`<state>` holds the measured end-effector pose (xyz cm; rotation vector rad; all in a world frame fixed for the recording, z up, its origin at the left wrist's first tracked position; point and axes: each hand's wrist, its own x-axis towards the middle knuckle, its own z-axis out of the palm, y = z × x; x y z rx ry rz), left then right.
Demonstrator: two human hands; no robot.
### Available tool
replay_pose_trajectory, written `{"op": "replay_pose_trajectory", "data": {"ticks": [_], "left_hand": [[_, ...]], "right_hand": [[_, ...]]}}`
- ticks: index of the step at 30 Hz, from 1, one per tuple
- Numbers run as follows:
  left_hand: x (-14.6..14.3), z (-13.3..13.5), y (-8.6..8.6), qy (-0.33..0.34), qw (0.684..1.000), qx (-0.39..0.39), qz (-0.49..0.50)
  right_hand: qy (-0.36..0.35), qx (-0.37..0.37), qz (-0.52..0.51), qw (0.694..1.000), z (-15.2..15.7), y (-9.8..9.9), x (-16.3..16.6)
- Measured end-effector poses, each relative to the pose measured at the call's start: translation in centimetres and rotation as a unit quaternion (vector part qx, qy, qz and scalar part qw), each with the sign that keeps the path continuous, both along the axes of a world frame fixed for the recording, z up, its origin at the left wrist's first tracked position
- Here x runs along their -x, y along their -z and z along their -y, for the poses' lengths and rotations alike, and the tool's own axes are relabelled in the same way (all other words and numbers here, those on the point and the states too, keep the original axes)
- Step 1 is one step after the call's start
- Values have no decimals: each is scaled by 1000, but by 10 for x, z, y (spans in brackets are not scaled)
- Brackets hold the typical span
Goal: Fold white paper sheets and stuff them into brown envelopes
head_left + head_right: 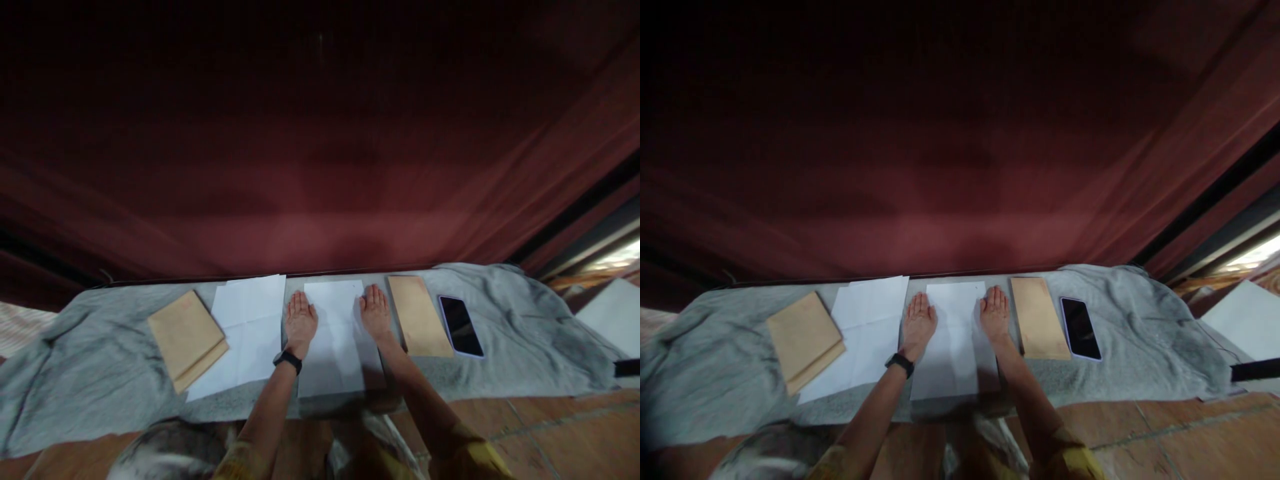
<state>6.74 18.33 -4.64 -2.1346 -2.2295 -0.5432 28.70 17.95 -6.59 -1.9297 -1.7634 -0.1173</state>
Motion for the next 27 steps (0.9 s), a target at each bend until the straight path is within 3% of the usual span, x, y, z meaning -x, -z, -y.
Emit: {"op": "replay_pose_trajectory", "data": {"ticks": [4,6,9,20,27], "left_hand": [[-23,38,5,64,996,-68,14],[-37,62,10,110,992,-63,13],[-45,90,17,140,990,-35,-3],[-11,118,13,35,997,-62,-19],[2,140,10,26,997,-69,1]], "right_hand": [[-81,-3,-5,997,33,-1,28],[-148,6,0,989,51,0,45],[-190,16,21,981,74,3,55],[-58,-5,62,996,108,9,18],[-18,-7,27,999,127,7,0]]}}
